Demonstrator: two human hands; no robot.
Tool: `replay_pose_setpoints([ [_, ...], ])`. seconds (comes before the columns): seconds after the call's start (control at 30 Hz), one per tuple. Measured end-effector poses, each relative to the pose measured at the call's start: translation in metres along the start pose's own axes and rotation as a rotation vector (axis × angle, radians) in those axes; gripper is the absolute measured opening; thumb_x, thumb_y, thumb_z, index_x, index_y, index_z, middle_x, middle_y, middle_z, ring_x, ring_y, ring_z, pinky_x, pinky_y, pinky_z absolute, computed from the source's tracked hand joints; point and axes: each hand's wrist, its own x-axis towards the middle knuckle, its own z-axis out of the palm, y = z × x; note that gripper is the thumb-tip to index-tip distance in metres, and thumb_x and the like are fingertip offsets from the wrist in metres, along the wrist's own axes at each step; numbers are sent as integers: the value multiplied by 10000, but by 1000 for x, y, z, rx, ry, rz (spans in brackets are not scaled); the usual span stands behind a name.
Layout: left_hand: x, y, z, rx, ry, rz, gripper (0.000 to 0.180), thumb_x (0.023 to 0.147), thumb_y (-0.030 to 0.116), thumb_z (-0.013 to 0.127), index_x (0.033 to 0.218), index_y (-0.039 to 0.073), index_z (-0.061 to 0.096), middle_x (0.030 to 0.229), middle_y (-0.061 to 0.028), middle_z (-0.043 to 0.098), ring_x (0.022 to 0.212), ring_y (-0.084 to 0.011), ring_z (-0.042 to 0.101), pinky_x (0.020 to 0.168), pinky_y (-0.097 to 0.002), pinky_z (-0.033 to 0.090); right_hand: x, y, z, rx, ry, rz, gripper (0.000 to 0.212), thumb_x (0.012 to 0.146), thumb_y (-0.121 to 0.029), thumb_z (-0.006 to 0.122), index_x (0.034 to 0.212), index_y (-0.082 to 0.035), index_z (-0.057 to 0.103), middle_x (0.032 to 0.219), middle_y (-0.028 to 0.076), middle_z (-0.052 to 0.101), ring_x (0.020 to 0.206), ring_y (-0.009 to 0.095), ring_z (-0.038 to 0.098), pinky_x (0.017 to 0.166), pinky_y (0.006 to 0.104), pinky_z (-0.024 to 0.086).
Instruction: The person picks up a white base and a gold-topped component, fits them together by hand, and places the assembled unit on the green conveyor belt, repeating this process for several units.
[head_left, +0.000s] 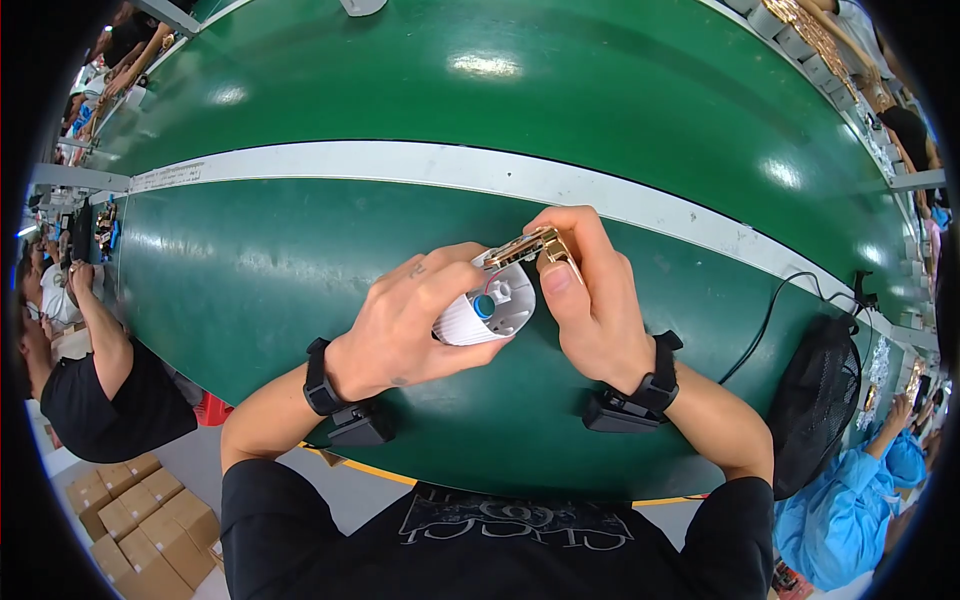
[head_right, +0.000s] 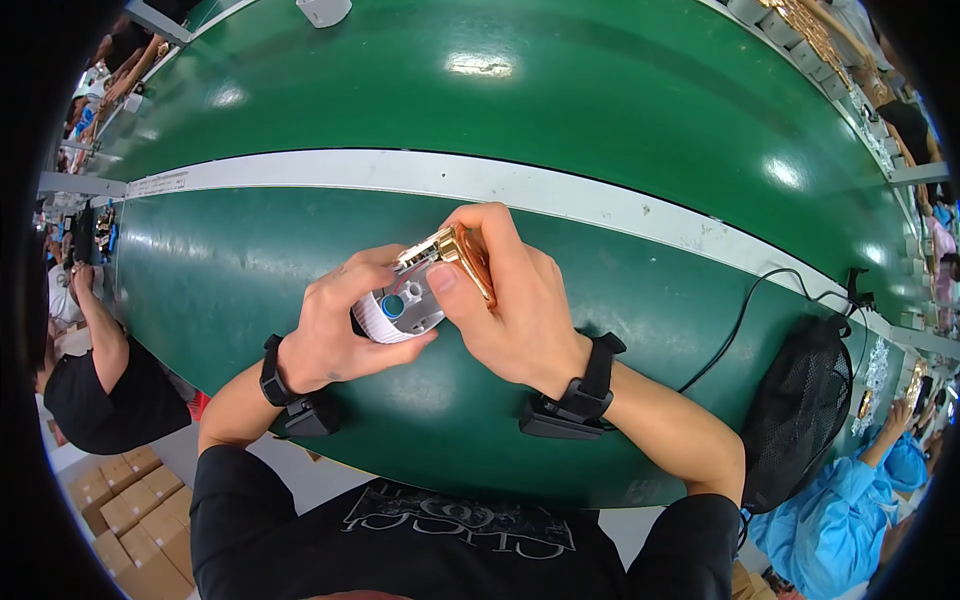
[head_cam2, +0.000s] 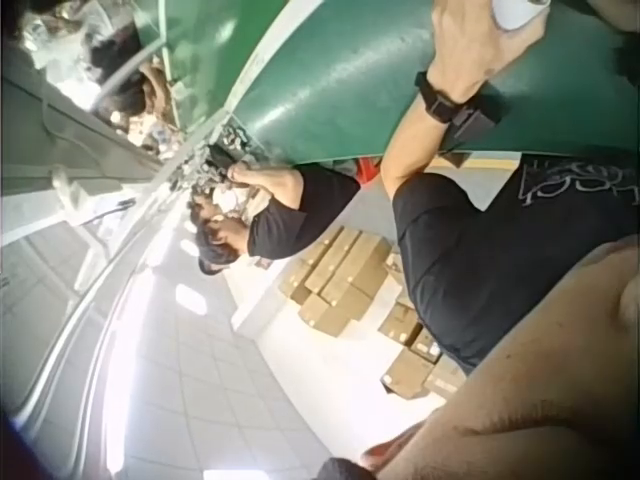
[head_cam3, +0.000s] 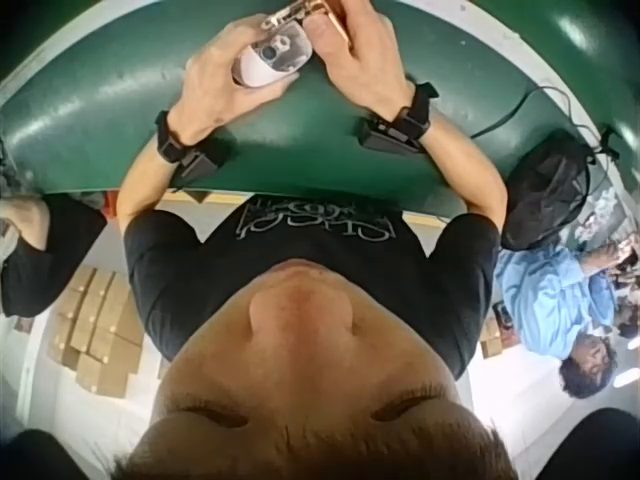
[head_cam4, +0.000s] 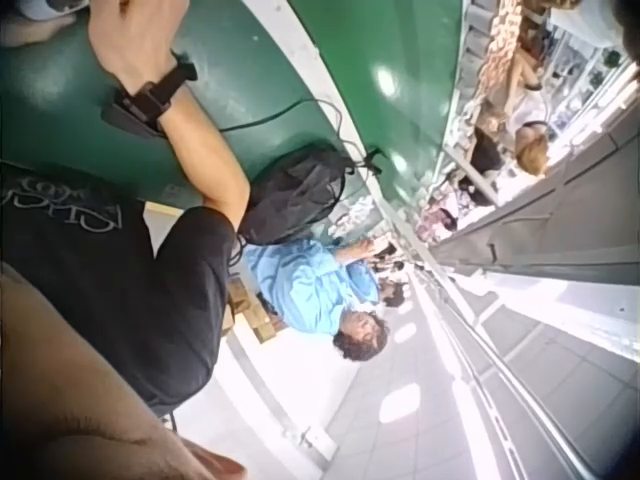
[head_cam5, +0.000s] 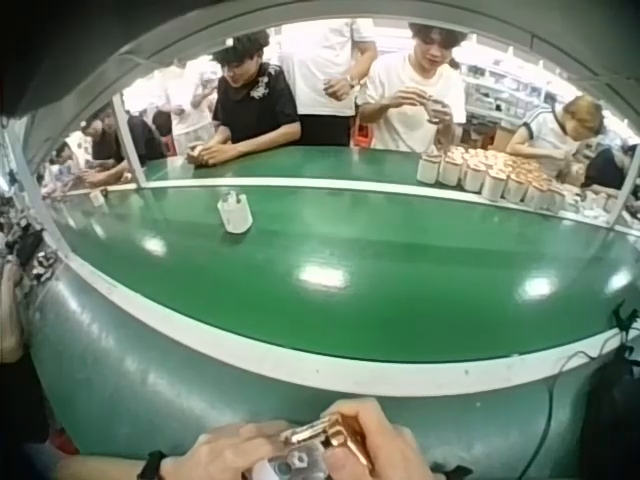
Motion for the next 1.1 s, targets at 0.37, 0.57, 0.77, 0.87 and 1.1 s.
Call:
replay_pose_setpoints([
  [0.37, 2, 10, 9, 47, 127, -39, 632, 683, 189, 895, 1176, 62, 519, 1136, -161, 668, 790, -323, 702, 673, -395, 590, -7, 4, 3, 72, 2, -50, 650, 993, -602, 494, 1223, 6, 488, 751, -5, 472, 678, 82, 364, 598, 275, 301],
  [0.57, 6, 6, 2, 160, 111, 19, 628, 693, 188, 881, 1211, 62, 549, 1141, -162, 664, 790, -315, 706, 648, -382, 596, -1, 1, 0, 95, -5, -57, 677, 983, -632, 486, 1220, 2, 496, 773, 2, 488, 674, 77, 370, 596, 269, 303],
  [0.77, 4, 16, -9, 390, 34, 49, 588, 693, 249, 880, 1167, 62, 585, 1161, -168, 675, 749, -267, 718, 578, -333, 593, -1, -1, -2, 94, -2, 11, 682, 982, -652, 462, 1212, -11, 506, 783, 0, 488, 653, 59, 378, 561, 252, 294],
  [0.87, 1, 16, -3, 356, 58, 75, 573, 711, 283, 868, 1163, 55, 601, 1165, -155, 670, 745, -258, 718, 575, -333, 595, -9, 5, 2, 122, 17, -48, 668, 986, -654, 446, 1201, -25, 512, 763, -10, 478, 627, 50, 368, 533, 246, 280],
  [1.1, -5, 18, 1, 282, 53, 60, 553, 753, 288, 833, 1208, 90, 591, 1186, -188, 638, 763, -281, 712, 632, -356, 602, -14, -1, 0, 102, 6, 22, 662, 985, -656, 444, 1184, -29, 515, 767, -19, 483, 611, 42, 350, 523, 232, 265],
])
